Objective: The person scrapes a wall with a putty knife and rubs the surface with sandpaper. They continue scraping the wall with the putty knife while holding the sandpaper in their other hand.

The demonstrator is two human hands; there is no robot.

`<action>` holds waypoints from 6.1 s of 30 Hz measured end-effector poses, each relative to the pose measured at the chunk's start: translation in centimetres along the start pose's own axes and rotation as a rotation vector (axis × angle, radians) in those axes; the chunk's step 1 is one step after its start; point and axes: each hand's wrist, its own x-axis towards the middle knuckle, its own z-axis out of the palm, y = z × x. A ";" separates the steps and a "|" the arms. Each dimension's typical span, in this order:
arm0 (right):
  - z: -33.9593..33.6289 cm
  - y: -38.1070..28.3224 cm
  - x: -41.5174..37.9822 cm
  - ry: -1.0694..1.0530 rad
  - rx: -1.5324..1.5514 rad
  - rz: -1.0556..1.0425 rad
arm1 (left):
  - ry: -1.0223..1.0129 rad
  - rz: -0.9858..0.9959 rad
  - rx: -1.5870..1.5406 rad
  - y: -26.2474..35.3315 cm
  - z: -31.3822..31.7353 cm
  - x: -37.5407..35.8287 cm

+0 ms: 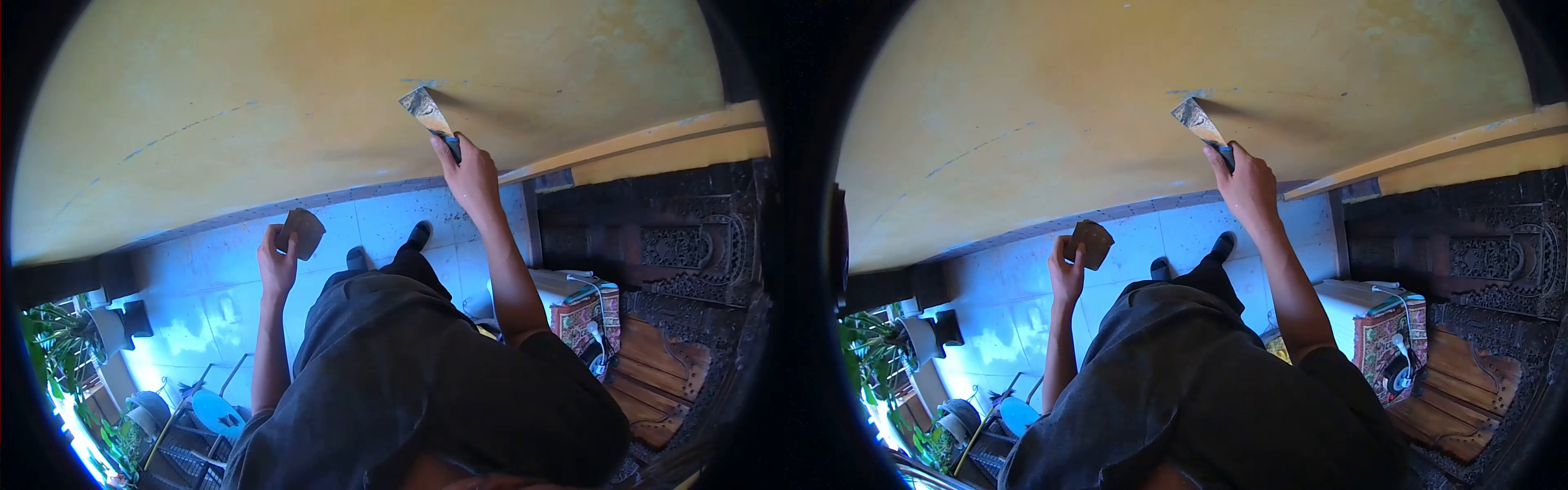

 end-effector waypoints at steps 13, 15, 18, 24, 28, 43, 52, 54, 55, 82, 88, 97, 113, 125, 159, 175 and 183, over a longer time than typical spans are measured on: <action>-0.4 -0.5 -0.5 0.001 -0.071 -0.001 | 0.005 -0.022 -0.031 -0.2 0.7 0.0; -0.7 -0.1 0.3 0.007 -0.152 -0.014 | 0.027 -0.028 -0.052 -0.4 0.7 0.0; -0.5 -0.9 0.5 -0.004 -0.162 -0.072 | 0.028 -0.051 -0.048 0.0 1.2 -1.1; -1.8 -0.3 0.5 -0.009 -0.179 -0.038 | 0.050 -0.082 -0.060 0.3 1.1 -2.1; -1.0 -0.3 0.3 -0.010 -0.136 -0.031 | 0.057 -0.116 -0.027 -1.2 1.1 -3.0; -3.1 -1.4 0.5 -0.037 -0.252 0.087 | 0.075 -0.060 -0.066 -2.4 -0.4 -2.6; -2.8 -0.3 0.3 -0.044 -0.238 0.080 | 0.046 -0.083 -0.074 -2.0 -0.4 -2.6; -2.6 0.6 0.1 -0.073 -0.106 0.030 | 0.041 -0.097 -0.077 -1.8 -0.1 -3.1; -2.0 1.8 -0.1 -0.088 0.024 -0.013 | 0.043 -0.091 -0.067 -1.9 0.1 -3.2; -4.8 6.5 -1.7 -0.266 1.287 0.011 | 0.115 -0.069 0.199 5.4 0.3 -2.7; -3.5 4.7 -1.0 -0.117 1.290 -0.196 | 0.109 -0.088 0.274 6.2 1.2 -4.3; -4.9 2.2 2.2 0.213 0.875 -0.734 | 0.169 -0.153 0.248 6.3 3.3 -7.3; -5.1 0.5 3.0 0.309 0.833 -0.763 | 0.218 -0.154 0.200 5.1 2.8 -7.1; -5.4 1.4 3.9 0.309 0.814 -0.841 | 0.236 -0.165 0.195 4.5 2.5 -7.6; -3.7 3.5 4.1 0.184 0.754 -0.854 | 0.479 0.016 0.226 5.0 -0.9 -3.7; -3.3 3.2 3.2 0.222 0.793 -0.816 | 0.441 0.041 0.162 6.4 1.1 -2.9; -2.9 3.5 3.2 0.247 0.847 -0.823 | 0.403 0.018 0.121 5.6 2.3 -3.4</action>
